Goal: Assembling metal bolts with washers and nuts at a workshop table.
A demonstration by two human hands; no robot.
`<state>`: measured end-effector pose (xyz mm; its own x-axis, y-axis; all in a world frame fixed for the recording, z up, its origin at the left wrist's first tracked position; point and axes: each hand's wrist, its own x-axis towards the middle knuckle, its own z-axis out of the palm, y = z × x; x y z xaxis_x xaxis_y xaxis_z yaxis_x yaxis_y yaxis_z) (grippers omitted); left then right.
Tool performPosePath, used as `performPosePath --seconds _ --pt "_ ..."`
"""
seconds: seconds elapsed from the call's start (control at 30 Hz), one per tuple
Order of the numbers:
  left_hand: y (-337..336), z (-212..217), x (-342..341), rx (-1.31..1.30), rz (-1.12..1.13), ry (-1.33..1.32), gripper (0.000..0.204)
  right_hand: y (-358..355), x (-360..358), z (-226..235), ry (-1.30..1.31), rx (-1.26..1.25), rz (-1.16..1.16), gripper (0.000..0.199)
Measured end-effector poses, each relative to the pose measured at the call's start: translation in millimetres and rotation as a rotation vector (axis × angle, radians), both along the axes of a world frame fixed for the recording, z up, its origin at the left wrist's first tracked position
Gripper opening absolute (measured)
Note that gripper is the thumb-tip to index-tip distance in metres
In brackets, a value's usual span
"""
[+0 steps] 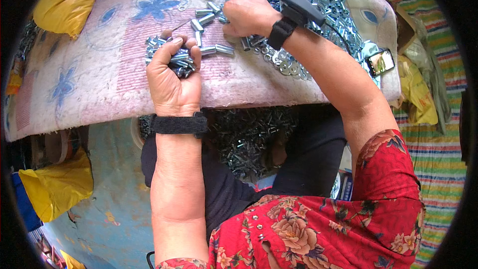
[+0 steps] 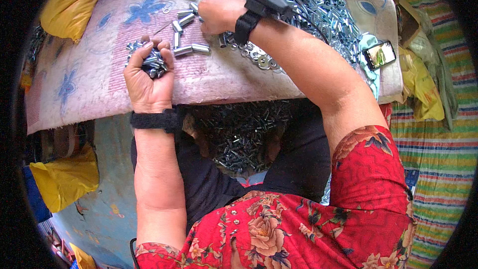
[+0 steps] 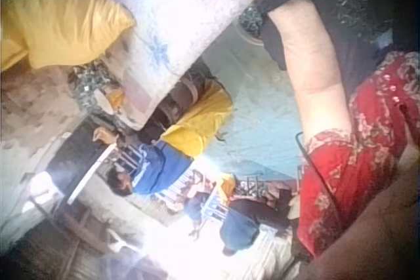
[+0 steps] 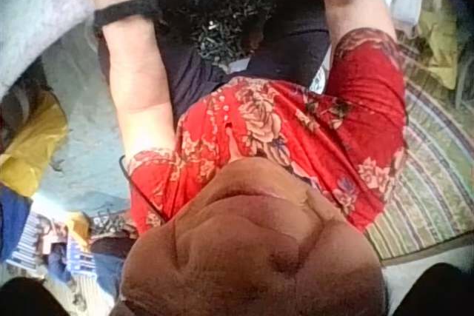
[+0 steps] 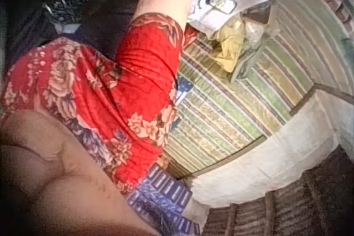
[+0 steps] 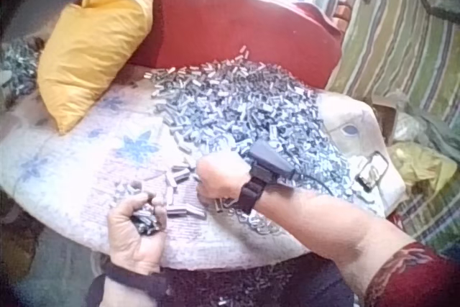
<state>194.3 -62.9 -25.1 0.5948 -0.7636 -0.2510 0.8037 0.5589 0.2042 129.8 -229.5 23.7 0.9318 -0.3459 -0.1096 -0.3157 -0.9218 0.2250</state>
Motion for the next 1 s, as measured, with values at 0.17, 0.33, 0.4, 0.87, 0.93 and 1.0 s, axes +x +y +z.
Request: performPosePath --seconds 0.17,0.33,0.4,0.87,0.93,1.0 --pt "-2.2 3.3 -1.9 0.014 0.060 0.052 0.027 10.5 -2.9 -4.1 0.008 -0.014 -0.021 0.029" --pt "-0.9 -2.1 1.9 -0.019 0.049 0.062 0.031 7.0 -1.6 -5.4 -0.018 0.055 -0.065 0.031" --pt "-2.7 0.7 1.9 -0.030 0.046 0.070 0.030 -5.4 -2.3 1.7 -0.148 0.073 -0.092 0.028" --pt "0.4 -2.8 2.3 -0.053 0.050 0.120 0.024 -18.6 52.0 -1.5 0.063 -0.131 -0.032 0.025" --pt "-0.8 -2.0 0.8 -0.034 0.058 0.110 0.025 -24.6 50.7 -7.6 0.028 -0.169 -0.020 0.023" --pt "-1.9 2.6 -0.9 -0.040 0.053 0.091 0.028 -35.5 46.8 -1.8 -0.104 -0.084 0.003 0.022"
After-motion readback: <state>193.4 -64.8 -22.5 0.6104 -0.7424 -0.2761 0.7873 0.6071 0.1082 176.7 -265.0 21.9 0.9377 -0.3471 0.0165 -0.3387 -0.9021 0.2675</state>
